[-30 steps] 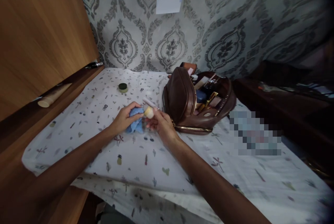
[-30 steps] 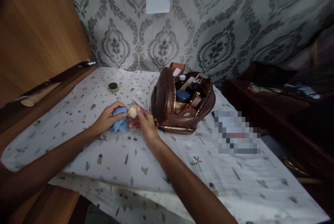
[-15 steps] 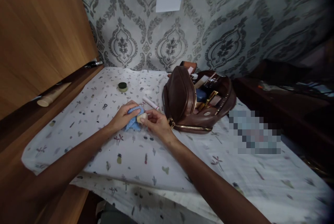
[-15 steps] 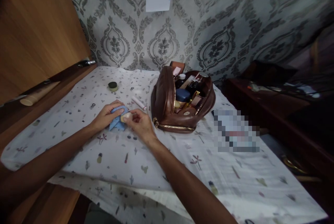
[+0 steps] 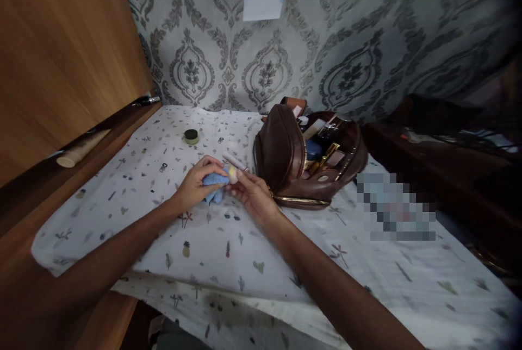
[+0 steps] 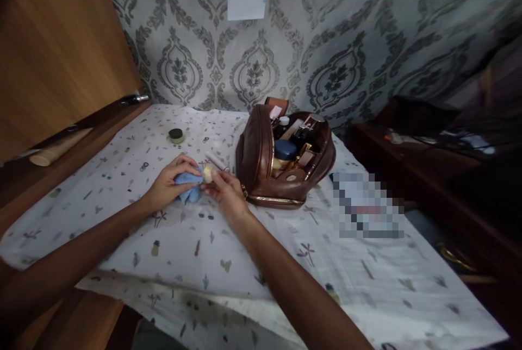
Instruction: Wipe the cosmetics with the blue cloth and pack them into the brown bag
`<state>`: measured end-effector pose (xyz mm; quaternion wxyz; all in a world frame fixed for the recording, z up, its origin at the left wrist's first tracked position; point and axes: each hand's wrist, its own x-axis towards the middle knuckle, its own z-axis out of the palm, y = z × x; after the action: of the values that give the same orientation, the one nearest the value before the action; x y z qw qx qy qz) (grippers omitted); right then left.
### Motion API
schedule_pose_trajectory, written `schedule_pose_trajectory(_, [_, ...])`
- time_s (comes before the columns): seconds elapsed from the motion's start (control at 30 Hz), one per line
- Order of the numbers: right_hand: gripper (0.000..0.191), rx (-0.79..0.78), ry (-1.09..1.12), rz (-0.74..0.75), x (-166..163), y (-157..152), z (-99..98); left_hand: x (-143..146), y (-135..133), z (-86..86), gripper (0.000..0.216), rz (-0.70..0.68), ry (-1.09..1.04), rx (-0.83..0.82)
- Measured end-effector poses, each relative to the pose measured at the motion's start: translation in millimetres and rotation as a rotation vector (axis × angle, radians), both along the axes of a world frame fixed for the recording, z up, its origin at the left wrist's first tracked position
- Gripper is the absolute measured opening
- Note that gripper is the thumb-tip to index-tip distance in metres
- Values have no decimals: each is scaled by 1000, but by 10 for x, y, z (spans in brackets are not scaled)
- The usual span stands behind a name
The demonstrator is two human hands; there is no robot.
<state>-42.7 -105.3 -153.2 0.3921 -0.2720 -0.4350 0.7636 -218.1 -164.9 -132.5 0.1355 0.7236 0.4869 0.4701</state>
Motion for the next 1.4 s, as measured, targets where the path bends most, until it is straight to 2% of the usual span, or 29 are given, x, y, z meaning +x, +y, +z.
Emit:
schedule_pose_trajectory(0.17, [29,-109,46,35,6,26,45,2,0,27,17,7,-116,-23])
schedule_pose_trajectory(0.27, [26,-150,67,74,8,31,56,9,-13,37,19,38,-209,-104])
schedule_pose_trajectory(0.4, [28,-80,65,124,14,13,57,8,-23,50,26,68,-340,-241])
schedule_pose_trajectory(0.57, [31,-37,53,135,9,-20,64,-7,-12,42,29,94,-390,-273])
schedule_pose_trajectory(0.67, [36,-25,62,123,-5,-30,64,-13,-6,35,27,102,-385,-265])
schedule_pose_trajectory(0.83, [47,89,-3,20,-25,-31,28,-21,8,41,20,98,-289,-162])
schedule_pose_trajectory(1.0, [47,176,-74,39,-32,-33,-26,-1,2,58,18,64,-239,-119])
schedule_pose_trajectory(1.13, [53,195,-120,80,-47,-32,-42,20,-13,67,19,70,-263,-171])
schedule_pose_trajectory(1.27, [45,226,-112,97,-42,-24,-15,17,-9,59,27,117,-379,-262])
schedule_pose_trajectory(1.4, [45,156,-65,77,-32,-31,11,24,-5,50,31,131,-451,-294])
